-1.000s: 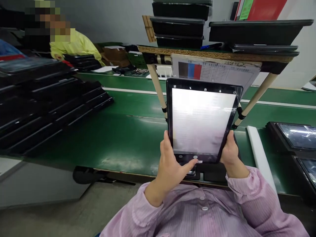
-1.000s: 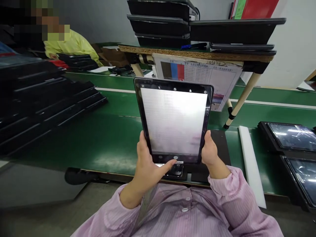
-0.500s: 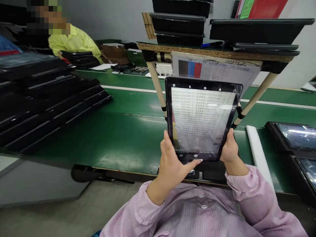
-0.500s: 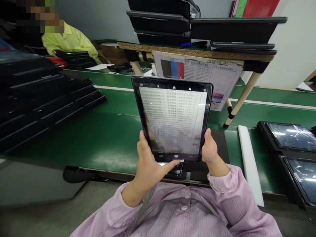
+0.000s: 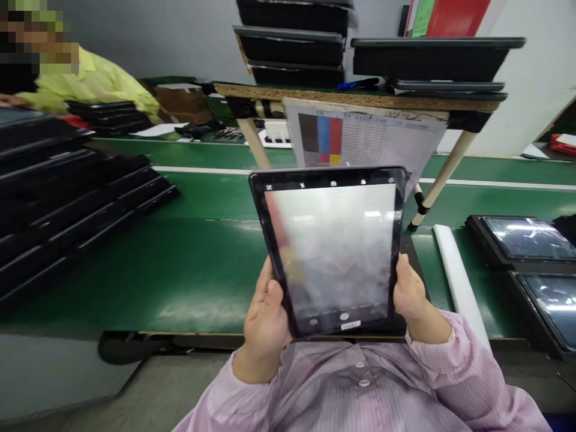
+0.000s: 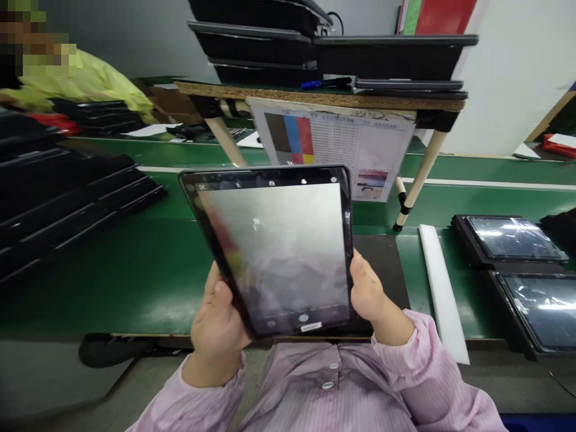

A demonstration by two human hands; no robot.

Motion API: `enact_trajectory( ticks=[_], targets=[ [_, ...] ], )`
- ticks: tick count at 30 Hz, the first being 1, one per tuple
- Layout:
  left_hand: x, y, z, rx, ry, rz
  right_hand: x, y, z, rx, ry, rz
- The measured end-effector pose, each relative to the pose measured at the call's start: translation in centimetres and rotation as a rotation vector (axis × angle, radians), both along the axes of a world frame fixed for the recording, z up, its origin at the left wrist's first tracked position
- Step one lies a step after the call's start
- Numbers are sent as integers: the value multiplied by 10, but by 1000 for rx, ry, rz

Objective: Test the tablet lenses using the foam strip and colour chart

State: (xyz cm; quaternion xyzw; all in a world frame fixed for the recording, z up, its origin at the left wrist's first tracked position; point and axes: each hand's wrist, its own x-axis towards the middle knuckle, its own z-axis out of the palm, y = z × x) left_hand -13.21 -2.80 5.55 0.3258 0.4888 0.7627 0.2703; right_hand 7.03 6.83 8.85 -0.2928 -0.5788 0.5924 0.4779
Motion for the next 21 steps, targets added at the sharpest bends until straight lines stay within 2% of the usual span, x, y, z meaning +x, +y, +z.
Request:
enact_trajectory(
  ticks=[3,6,9,12,14,16,18,21],
  targets=[
    [1,1,-3,-47,-94,-85,12,-9,14,191,-1,27],
    [6,4,-16,-95,-113,-134,26,-8,28,284,-83,-33],
    [15,6,-27,-122,-96,-144,41,0,26,314,-174,-145],
    [30,11,-33,-200,-107,-183,52,12,8,286,-194,-182],
    [45,18,-37,-296,-90,-243,59,22,-12,162,-115,-192],
    [62,28,-43,-411,20,-320,67,36,-35,-28,-51,-225],
    [76,38,-51,-507,159,-411,76,51,-60,-177,-82,-279],
    [88,48,-64,-562,264,-543,92,73,-93,-236,-187,-352]
  ],
)
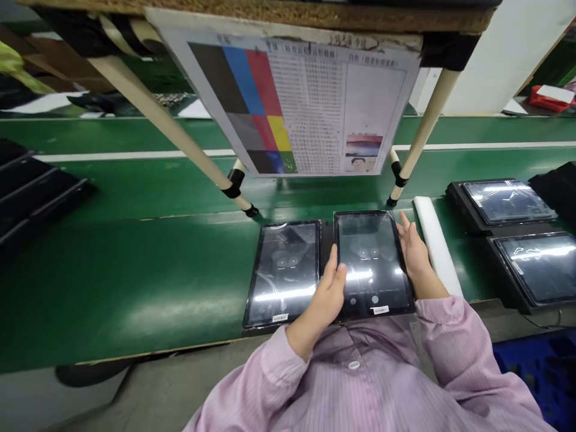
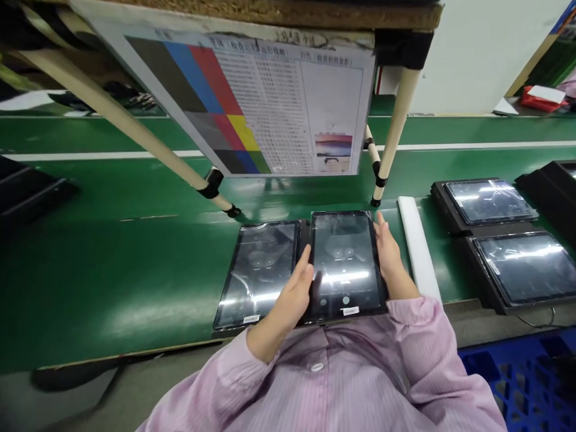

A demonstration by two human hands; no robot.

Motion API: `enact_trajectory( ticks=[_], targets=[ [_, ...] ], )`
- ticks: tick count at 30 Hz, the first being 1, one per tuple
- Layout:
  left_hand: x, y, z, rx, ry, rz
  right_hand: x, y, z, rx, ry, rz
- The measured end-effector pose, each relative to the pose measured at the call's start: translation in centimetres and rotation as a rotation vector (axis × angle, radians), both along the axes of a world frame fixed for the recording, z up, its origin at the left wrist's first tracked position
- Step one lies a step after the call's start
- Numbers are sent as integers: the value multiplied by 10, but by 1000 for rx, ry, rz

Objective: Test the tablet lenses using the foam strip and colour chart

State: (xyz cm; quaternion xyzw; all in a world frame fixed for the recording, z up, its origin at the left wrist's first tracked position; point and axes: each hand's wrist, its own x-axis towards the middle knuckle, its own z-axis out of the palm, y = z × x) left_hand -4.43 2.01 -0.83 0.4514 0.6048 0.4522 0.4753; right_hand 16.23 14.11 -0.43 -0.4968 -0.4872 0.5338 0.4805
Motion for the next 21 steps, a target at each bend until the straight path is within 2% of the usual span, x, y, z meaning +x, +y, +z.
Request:
enact_trajectory(
  ticks=[2,5,9,12,14,16,18,21],
  targets=[
    [0,1,-5,3,6,-69,10,8,-12,48,-114,-45],
    [-15,-8,-5,118,119,-96,20,3,-12,235,-356,-42],
    [-56,-24,0,318,541,37,18,-30,1,502,-835,287],
    [-86,-32,5,304,903,153,11,-51,5,575,-1102,416],
    [-99,-34,9,249,1074,220,10,-58,4,625,-1140,370],
    [-106,-33,11,171,1175,261,12,-61,1,664,-1088,260],
    [-109,-33,12,74,1234,246,18,-63,0,669,-1023,159],
    [-110,-35,9,-5,1278,170,30,-68,-2,635,-1008,92]
  ],
)
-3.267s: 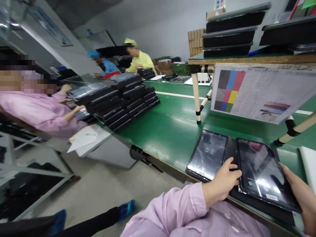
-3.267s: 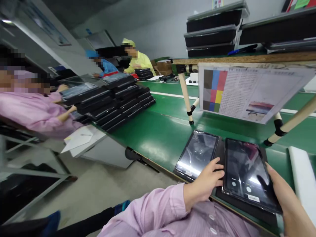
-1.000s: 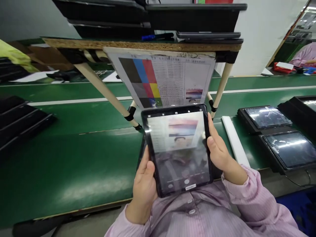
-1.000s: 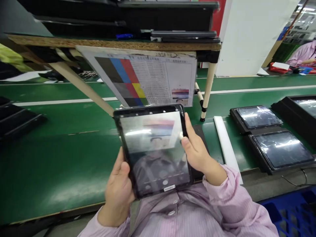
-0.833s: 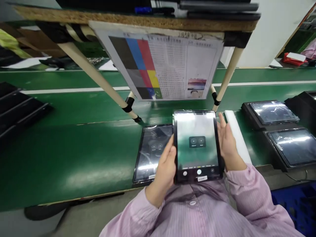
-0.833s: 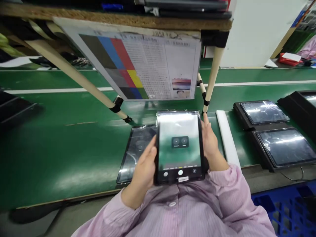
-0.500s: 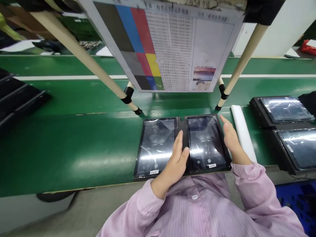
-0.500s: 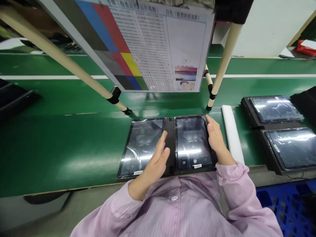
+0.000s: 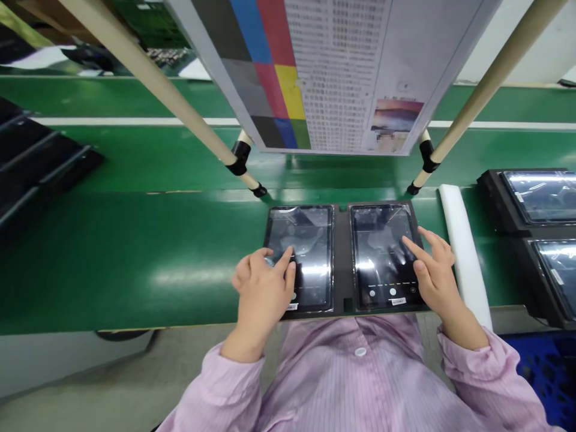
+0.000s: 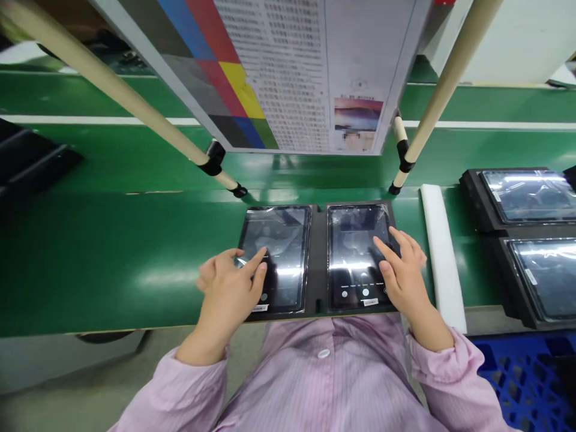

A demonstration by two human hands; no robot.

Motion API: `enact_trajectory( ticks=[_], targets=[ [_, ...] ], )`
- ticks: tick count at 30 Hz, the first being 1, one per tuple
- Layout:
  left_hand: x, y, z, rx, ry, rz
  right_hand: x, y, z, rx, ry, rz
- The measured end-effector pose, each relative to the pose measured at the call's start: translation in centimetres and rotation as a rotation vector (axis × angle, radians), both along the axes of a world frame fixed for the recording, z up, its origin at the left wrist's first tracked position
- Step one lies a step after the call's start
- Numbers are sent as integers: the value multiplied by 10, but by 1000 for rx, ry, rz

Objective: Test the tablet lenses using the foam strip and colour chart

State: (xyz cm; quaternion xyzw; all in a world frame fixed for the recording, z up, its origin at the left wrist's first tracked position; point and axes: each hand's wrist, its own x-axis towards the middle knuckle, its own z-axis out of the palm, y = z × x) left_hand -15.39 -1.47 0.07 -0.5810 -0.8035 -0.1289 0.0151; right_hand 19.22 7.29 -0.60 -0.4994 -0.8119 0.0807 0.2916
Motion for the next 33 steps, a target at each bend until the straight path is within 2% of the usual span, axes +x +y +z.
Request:
enact_trajectory(
  ticks=[6,9,13,17,22,24,25,29,33],
  targets=[
    [0,-13,-6,155,9,-98,17,-14,-4,28,-11,-87],
    [2,-16,-10,129,-3,-163,16,-16,-9,45,-17,-98],
    [7,-17,-13,95,10,-212,11,-14,-13,-11,-78,-85],
    [18,-12,-10,113,-2,-194,14,-11,-11,0,63,-132],
    [25,-3,-6,-1,-67,-191,20,-3,-15,-135,206,-240],
    [12,-5,-6,-6,-154,-129,20,0,-17,-233,230,-300],
    [3,-7,-7,9,-253,-53,20,2,-17,-313,237,-327],
    [-45,-19,-19,-2,-808,354,20,15,-15,-680,315,-391],
    [-70,-24,-30,-51,-1051,483,23,38,-11,-811,428,-393]
  ],
)
